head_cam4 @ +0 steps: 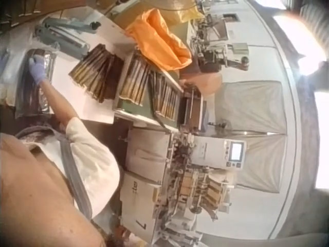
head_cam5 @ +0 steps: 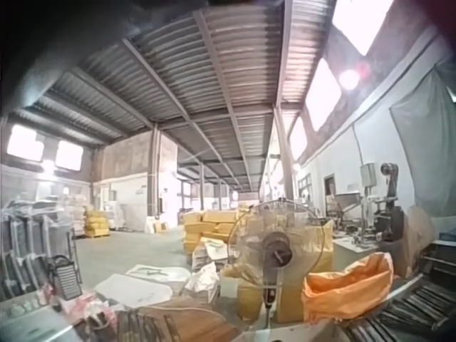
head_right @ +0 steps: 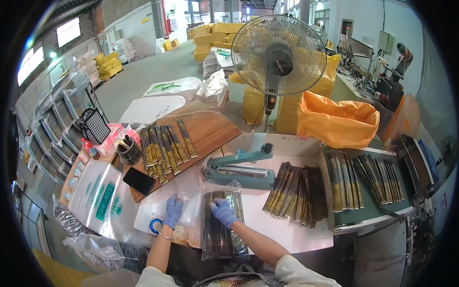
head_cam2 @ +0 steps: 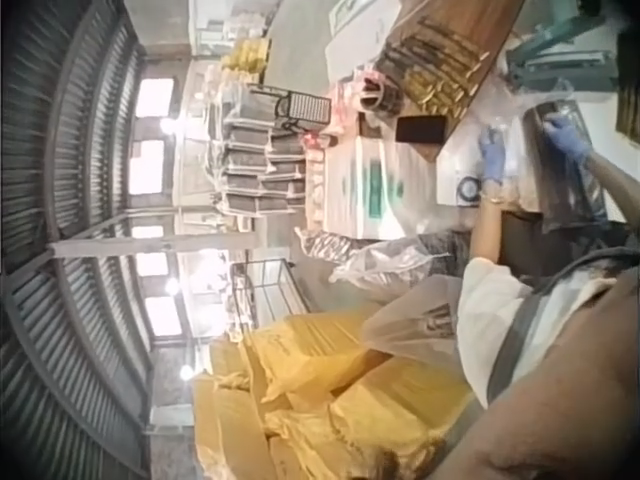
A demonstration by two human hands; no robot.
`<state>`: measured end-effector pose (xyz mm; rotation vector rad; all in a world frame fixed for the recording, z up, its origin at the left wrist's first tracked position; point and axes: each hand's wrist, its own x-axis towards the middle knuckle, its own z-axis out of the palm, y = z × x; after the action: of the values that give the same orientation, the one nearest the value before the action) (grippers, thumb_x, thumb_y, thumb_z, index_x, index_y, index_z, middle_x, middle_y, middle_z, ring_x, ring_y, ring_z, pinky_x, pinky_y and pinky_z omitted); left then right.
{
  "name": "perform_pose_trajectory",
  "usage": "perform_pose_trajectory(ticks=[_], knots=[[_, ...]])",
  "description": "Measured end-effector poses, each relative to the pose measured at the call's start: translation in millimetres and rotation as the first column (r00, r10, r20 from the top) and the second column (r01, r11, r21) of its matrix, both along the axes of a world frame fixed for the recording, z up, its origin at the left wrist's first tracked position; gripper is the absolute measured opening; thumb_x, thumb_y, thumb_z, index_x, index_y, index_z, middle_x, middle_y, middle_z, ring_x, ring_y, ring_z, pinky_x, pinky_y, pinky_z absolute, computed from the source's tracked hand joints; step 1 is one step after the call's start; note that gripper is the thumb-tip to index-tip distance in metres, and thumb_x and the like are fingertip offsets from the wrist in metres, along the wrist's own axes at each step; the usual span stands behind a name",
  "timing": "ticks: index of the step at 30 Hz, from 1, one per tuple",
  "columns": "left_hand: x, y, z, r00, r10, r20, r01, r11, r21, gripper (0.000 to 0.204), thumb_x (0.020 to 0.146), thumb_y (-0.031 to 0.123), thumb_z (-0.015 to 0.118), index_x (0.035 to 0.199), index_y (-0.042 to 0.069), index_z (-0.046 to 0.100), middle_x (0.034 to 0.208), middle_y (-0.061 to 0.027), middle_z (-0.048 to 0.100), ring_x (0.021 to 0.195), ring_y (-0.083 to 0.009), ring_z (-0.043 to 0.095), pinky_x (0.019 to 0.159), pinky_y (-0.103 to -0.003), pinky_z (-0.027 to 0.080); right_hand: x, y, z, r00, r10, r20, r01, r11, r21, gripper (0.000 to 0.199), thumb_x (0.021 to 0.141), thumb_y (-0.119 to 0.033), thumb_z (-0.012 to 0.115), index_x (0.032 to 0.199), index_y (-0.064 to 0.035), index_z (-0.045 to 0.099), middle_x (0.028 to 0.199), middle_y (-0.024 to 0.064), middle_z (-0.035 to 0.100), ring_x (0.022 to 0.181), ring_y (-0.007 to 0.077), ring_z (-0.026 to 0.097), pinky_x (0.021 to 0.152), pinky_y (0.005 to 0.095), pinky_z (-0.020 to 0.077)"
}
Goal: Packaging bundles of incense sticks into plastic sleeves using a metal guide tool.
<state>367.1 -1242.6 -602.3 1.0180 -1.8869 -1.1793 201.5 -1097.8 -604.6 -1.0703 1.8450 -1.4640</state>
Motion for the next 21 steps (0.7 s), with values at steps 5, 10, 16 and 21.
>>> perform_pose_trajectory(ticks=[5,10,16,21], knots=[[-24,38,-1,0.994,-0.088,0.066,0.099,0.977,-0.186,0.024,0.088,0.021,0.049,0.081,-0.001,0.056,0.074,-0.0178,0.059,0.069,-0.0250,0.056,0.065,-0.038,0.044,22,-17,27,0.986,0.106,-0.126,-0.126,0.979,-0.161,0.021,0.083,-0.022,0.057,0.076,-0.0016,0.056,0.073,0.0157,0.056,0.066,0.0221,0.052,0.062,0.0343,0.0434],[1,-24,8,0.998,0.053,0.047,-0.049,0.996,-0.069,0.031,0.089,0.021,0.047,0.070,-0.002,0.053,0.056,-0.0080,0.046,0.057,-0.0123,0.038,0.050,-0.035,0.037,-29,-12,20,0.918,-0.098,-0.385,0.060,0.992,-0.109,0.014,0.074,-0.014,0.055,0.073,-0.0004,0.051,0.069,0.0210,0.051,0.063,0.0364,0.049,0.061,0.0418,0.0423],[-40,29,28,0.950,-0.114,-0.289,0.177,0.964,0.200,0.014,0.085,0.014,0.057,0.074,0.006,0.058,0.062,0.0062,0.047,0.059,-0.0034,0.041,0.052,-0.020,0.035,23,-20,65,0.866,0.159,0.475,-0.096,0.983,-0.155,0.020,0.082,-0.018,0.064,0.072,-0.0026,0.056,0.056,-0.0012,0.046,0.057,0.0062,0.046,0.051,0.0249,0.0386],[-22,31,32,0.979,-0.079,-0.189,0.120,0.969,0.215,0.017,0.087,0.016,0.058,0.074,0.005,0.058,0.064,0.0055,0.049,0.060,-0.0041,0.041,0.053,-0.021,0.036,10,-22,37,0.979,0.102,0.174,-0.095,0.994,-0.050,0.013,0.081,-0.014,0.062,0.073,-0.0044,0.058,0.065,0.0029,0.054,0.056,0.0132,0.051,0.051,0.0282,0.0394]])
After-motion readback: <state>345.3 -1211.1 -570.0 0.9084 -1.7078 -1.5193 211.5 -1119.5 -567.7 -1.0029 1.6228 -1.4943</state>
